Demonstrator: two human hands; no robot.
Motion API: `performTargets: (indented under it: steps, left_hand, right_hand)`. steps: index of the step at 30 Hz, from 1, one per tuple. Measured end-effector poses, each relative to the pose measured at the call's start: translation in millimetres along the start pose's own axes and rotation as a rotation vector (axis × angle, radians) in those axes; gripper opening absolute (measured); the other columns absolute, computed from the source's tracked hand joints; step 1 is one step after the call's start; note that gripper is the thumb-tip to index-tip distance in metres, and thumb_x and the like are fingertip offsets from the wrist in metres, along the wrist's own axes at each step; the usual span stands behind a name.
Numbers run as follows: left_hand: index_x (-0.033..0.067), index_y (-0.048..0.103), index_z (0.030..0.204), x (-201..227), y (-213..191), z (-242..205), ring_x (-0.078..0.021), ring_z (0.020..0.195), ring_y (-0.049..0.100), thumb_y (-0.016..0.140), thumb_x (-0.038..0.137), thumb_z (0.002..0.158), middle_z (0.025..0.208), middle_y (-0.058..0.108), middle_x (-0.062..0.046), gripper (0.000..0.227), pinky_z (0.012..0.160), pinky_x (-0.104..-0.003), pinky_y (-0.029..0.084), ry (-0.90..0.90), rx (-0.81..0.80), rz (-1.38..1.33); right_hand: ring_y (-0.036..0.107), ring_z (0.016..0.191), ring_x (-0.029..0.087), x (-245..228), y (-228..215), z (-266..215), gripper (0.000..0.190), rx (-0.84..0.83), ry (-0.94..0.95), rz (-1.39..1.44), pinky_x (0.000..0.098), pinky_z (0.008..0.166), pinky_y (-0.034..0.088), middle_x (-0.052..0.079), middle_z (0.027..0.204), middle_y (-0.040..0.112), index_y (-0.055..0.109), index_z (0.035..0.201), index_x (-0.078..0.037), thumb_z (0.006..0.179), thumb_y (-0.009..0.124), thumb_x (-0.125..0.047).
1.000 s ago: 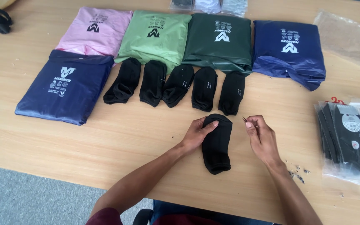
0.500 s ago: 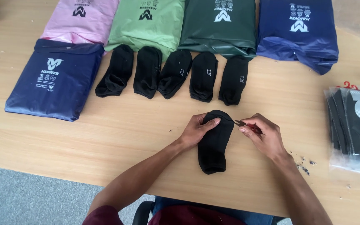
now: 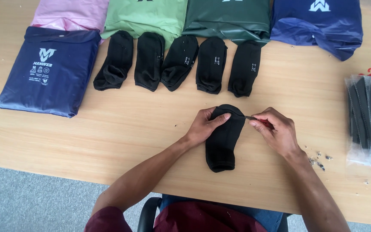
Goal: Trimming plastic fasteners from socks using nippers and collecting the debris on a work table.
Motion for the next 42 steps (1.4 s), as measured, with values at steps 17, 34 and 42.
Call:
performTargets:
  steps: [17, 34, 42]
  left_hand:
    - [0.0058, 0.070, 0.084, 11, 4, -6, -0.0113, 0.061, 0.069, 0.077, 0.019, 0.091, 0.063, 0.067, -0.008, 0.017, 0.050, -0.020, 0.056, 0.022, 0.023, 0.002]
    - [0.0061, 0.070, 0.086, 14, 2, -12, -0.0108, 0.066, 0.068, 0.079, 0.017, 0.089, 0.067, 0.067, -0.006, 0.014, 0.052, -0.021, 0.056, 0.049, 0.058, 0.071]
    - [0.0063, 0.070, 0.084, 19, 6, -15, -0.0097, 0.065, 0.067, 0.079, 0.018, 0.089, 0.066, 0.066, -0.006, 0.016, 0.051, -0.020, 0.054, 0.060, 0.062, 0.079]
  right_hand:
    - [0.064, 0.063, 0.028, 0, -1, -4, 0.011, 0.011, -0.007, 0.011, 0.0331, 0.055, 0.047, 0.011, 0.080, 0.067, 0.077, 0.100, -0.006, 0.091, 0.080, -0.012]
    - [0.070, 0.071, 0.029, -2, -1, -6, 0.013, 0.027, -0.009, 0.001, 0.0329, 0.058, 0.057, 0.012, 0.080, 0.068, 0.078, 0.100, -0.004, 0.089, 0.083, -0.009]
    - [0.071, 0.074, 0.029, -6, 0, -5, 0.019, 0.028, -0.013, 0.012, 0.0346, 0.060, 0.059, 0.014, 0.082, 0.068, 0.077, 0.102, -0.002, 0.086, 0.085, -0.007]
Point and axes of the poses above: each hand's wrist, its own z-axis towards the middle knuckle, its own y-axis out of the palm, x = y × z, the point moved 8 cm from there along z, towards the middle knuckle
